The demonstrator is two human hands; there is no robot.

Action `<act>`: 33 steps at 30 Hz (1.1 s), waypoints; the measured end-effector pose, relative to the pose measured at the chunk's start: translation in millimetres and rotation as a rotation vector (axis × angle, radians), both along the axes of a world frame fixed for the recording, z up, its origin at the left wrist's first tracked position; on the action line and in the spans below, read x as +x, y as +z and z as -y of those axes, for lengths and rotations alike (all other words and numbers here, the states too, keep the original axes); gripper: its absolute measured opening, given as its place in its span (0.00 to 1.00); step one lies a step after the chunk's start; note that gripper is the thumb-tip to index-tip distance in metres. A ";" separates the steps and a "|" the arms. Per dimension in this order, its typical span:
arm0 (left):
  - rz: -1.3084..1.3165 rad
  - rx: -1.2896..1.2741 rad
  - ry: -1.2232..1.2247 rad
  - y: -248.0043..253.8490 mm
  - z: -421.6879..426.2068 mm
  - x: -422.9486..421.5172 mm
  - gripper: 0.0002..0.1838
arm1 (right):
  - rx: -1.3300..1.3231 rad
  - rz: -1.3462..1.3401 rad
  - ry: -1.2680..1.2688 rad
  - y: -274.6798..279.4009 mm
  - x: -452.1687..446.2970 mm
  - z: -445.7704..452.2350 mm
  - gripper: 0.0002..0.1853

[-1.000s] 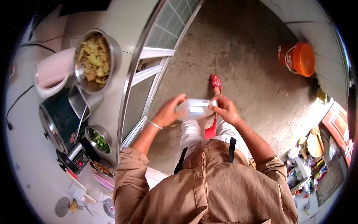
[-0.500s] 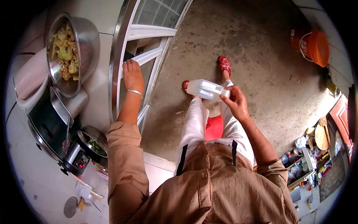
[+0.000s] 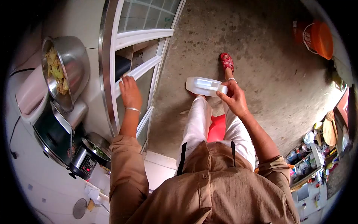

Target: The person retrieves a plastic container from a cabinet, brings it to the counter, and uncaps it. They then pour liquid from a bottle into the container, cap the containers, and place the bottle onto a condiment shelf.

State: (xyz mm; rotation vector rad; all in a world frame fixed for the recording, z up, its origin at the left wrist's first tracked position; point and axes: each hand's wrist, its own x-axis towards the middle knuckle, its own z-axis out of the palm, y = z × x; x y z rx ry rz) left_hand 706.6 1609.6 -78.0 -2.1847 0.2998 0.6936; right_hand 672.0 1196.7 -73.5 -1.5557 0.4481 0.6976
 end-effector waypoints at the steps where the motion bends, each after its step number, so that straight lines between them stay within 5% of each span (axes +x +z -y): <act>1: -0.015 -0.013 0.016 3.7 -3.3 -10.0 0.40 | -0.007 0.045 -0.002 -0.9 -0.2 -2.0 0.16; 8: -0.153 0.034 0.200 7.9 -38.7 -94.5 0.45 | -0.084 0.105 0.167 -0.2 12.6 -17.2 0.17; 11: -0.233 -0.041 0.503 26.9 -19.0 -89.5 0.45 | -0.149 0.204 0.270 3.4 23.2 -29.5 0.19; 15: -0.209 -1.187 1.027 13.5 19.4 -75.7 0.58 | -0.178 0.433 0.478 -1.9 30.8 -55.2 0.18; 17: -0.356 -1.172 0.772 25.3 70.8 -54.4 0.60 | -0.189 0.610 0.596 -5.1 37.5 -68.3 0.16; 18: -0.430 -1.151 0.931 30.4 89.9 -48.2 0.55 | -0.181 0.615 0.597 -6.0 41.3 -72.9 0.16; 21: -0.288 -1.220 1.047 4.1 95.5 -63.5 0.50 | -0.153 0.627 0.676 -9.0 52.5 -82.9 0.17; 23: -0.061 -1.414 0.826 -9.9 91.5 -67.6 0.45 | -0.124 0.629 0.677 -15.6 57.7 -85.2 0.17; 26: 0.039 -1.488 0.813 -18.7 89.1 -68.9 0.44 | -0.071 0.626 0.669 -26.1 64.0 -90.6 0.18; 33: 0.251 -1.396 0.710 -37.5 98.2 -75.5 0.41 | -0.135 0.408 0.540 -41.9 64.4 -104.7 0.19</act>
